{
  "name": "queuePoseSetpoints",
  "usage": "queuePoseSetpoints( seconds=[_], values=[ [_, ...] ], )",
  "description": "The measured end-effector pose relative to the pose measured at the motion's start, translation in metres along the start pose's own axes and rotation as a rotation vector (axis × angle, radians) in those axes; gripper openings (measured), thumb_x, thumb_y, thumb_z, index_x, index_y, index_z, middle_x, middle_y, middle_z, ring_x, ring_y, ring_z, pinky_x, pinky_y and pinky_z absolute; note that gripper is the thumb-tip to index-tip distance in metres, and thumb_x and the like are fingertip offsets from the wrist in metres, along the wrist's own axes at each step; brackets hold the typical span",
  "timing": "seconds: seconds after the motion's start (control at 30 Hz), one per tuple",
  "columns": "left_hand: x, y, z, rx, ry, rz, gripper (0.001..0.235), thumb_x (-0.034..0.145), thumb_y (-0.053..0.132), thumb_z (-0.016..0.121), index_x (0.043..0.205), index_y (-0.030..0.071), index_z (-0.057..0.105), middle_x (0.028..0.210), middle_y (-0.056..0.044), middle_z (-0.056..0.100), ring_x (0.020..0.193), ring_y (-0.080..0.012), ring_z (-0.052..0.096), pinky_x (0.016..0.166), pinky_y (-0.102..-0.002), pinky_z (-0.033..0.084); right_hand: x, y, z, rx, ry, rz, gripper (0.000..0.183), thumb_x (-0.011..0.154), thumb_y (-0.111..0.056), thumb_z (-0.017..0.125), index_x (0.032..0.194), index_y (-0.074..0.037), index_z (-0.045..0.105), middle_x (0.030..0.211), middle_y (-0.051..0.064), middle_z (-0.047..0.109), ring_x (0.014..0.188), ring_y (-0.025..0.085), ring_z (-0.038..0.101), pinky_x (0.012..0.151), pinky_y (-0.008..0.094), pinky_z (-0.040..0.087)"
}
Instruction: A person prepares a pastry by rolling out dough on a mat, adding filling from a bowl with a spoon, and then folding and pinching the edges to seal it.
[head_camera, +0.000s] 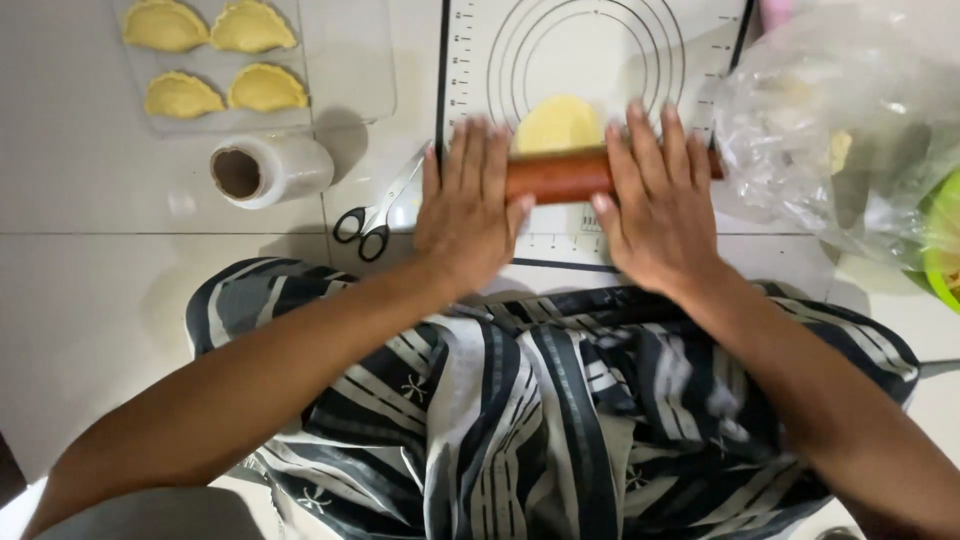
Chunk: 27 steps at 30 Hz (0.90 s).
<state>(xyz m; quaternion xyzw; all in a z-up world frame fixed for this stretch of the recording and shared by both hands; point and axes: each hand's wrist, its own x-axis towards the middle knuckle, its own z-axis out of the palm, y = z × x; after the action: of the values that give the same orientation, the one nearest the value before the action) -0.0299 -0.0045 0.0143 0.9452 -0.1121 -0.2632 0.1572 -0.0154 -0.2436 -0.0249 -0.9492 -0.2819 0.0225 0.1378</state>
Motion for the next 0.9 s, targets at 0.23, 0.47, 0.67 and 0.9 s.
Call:
queuePoseSetpoints(
  seconds=[0.23,0.47,0.67,0.9],
  values=[
    [0.037,-0.013,-0.013,-0.038,0.176,-0.062,0.068,0.106,0.050,0.014,0.158,0.006,0.006,0.164,-0.022,0.007,0.152,-0.0364,0.003,0.121,-0.055,0.005,0.048,0.017,-0.012,-0.043,0.122,-0.092,0.051,0.117,-0.034,0.034,0.160,-0.010,0.021,0.163,0.028,0.023,0.149,0.050,0.011,0.121,0.063,0.006],
    [-0.014,0.011,-0.011,0.085,-0.265,0.038,0.070,0.103,0.054,0.009,0.155,0.015,-0.017,0.161,-0.016,-0.021,0.146,-0.0295,-0.023,0.119,-0.052,-0.012,-0.016,-0.009,-0.027,-0.060,-0.043,-0.111,0.057,0.108,-0.038,0.033,0.156,-0.006,0.035,0.164,0.018,0.022,0.150,0.045,0.018,0.119,0.064,0.024],
    [0.051,-0.007,-0.024,0.069,0.026,-0.019,0.067,0.107,0.052,0.011,0.158,0.011,-0.005,0.164,-0.018,-0.006,0.151,-0.0335,-0.007,0.123,-0.052,-0.002,0.045,0.049,0.016,-0.084,0.052,-0.073,0.051,0.116,-0.039,0.021,0.159,-0.011,0.019,0.163,0.017,0.020,0.147,0.040,0.014,0.119,0.057,0.021],
    [0.051,-0.012,-0.024,0.048,0.105,0.068,0.073,0.103,0.056,0.004,0.159,0.010,-0.002,0.165,-0.019,-0.002,0.154,-0.0318,-0.002,0.124,-0.052,0.001,0.041,0.035,0.004,0.075,0.114,-0.045,0.052,0.122,-0.037,0.022,0.165,-0.021,-0.003,0.171,0.010,-0.006,0.159,0.033,-0.009,0.135,0.056,-0.003]
  ],
)
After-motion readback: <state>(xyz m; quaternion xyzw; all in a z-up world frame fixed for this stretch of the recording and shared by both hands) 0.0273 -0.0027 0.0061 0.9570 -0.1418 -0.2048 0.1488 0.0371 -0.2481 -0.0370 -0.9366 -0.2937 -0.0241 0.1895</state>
